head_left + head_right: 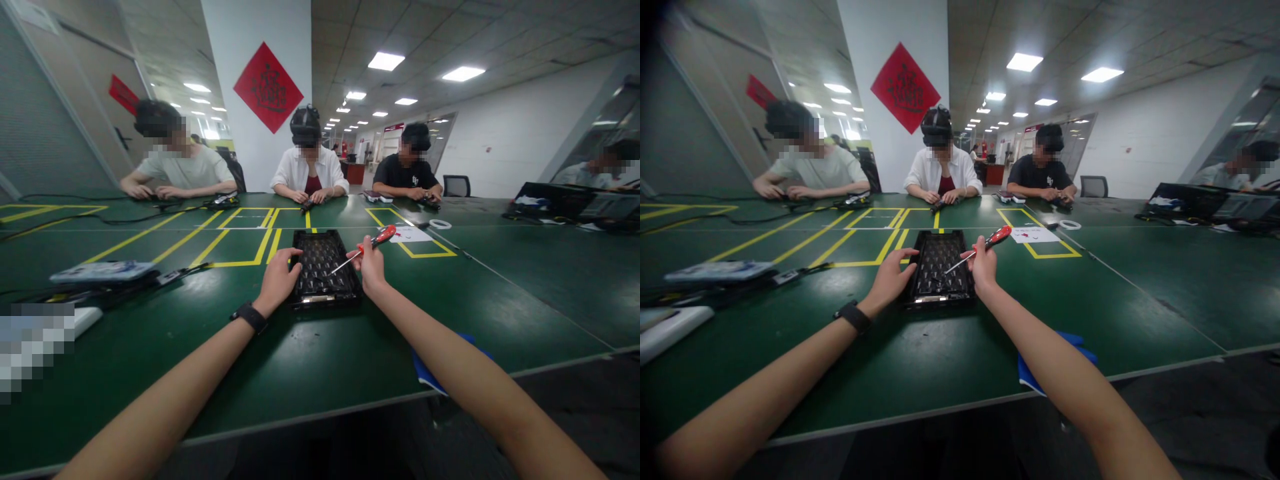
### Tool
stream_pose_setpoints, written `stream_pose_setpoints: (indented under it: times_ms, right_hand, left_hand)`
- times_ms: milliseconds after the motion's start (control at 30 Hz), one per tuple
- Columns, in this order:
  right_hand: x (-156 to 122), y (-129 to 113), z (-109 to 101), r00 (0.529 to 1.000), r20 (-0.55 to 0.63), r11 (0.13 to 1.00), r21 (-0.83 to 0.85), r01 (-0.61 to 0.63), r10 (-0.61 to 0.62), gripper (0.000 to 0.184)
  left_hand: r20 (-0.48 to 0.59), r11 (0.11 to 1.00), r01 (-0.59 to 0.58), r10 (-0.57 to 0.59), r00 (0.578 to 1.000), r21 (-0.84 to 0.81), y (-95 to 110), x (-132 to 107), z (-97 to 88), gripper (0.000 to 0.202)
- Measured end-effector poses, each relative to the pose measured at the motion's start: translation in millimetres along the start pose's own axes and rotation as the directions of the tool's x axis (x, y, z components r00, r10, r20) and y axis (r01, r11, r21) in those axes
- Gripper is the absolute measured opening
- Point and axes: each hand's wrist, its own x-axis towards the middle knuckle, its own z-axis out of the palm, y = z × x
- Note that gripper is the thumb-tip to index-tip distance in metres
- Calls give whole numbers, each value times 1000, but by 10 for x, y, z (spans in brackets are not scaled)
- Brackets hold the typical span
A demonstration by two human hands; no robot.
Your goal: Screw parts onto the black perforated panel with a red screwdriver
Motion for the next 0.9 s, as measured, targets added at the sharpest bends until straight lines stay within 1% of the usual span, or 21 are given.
stream_pose_setpoints:
  times_ms: [33, 67, 100, 133, 167, 200, 267, 333, 400, 500, 567, 767, 900]
  right_hand:
    - [-20, -14, 17, 998, 40, 999, 0, 41, -41, 38]
    - [-41, -25, 32, 995, 73, 998, 9, 65, -65, 38]
    - [-61, -31, 44, 992, 95, 997, 22, 75, -77, 39]
    - [-79, -31, 52, 991, 104, 996, 35, 79, -82, 39]
    - [-91, -25, 56, 992, 100, 996, 48, 76, -81, 39]
    - [-97, -13, 55, 994, 88, 996, 60, 66, -71, 39]
    - [-93, 19, 45, 998, 61, 997, 77, 29, -34, 39]
    - [-78, 53, 30, 999, 51, 996, 85, -6, 1, 40]
    - [-65, 78, 18, 998, 59, 997, 80, -18, 14, 41]
    - [-63, 101, 9, 996, 84, 998, 66, 2, -7, 41]
    - [-65, 113, 5, 996, 90, 998, 62, 19, -24, 40]
    - [-55, 145, 10, 997, 73, 998, 57, 19, -23, 42]
    - [-56, 150, 25, 997, 74, 999, 47, 19, -23, 42]
  left_hand:
    - [96, 999, -43, 46, 994, -27, 93, 53, -18, 25]
    - [219, 995, -75, 88, 972, -65, 184, 102, -26, 22]
    - [317, 990, -106, 131, 939, -96, 266, 144, -23, 20]
    - [370, 986, -122, 155, 916, -111, 336, 173, -11, 19]
    - [394, 987, -106, 146, 908, -122, 390, 187, 9, 20]
    - [395, 989, -71, 117, 911, -130, 428, 186, 32, 23]
    - [357, 991, 27, 23, 934, -133, 462, 144, 76, 31]
    - [317, 991, 79, -40, 948, -112, 464, 74, 101, 36]
    - [319, 994, 68, -37, 947, -89, 461, 7, 101, 36]
    - [355, 995, 8, 27, 934, -98, 469, -57, 77, 35]
    - [370, 995, -12, 46, 928, -95, 473, -79, 68, 34]
    - [370, 997, 11, 17, 929, -74, 440, -110, 90, 33]
    - [368, 997, 4, 27, 929, -83, 428, -121, 89, 32]
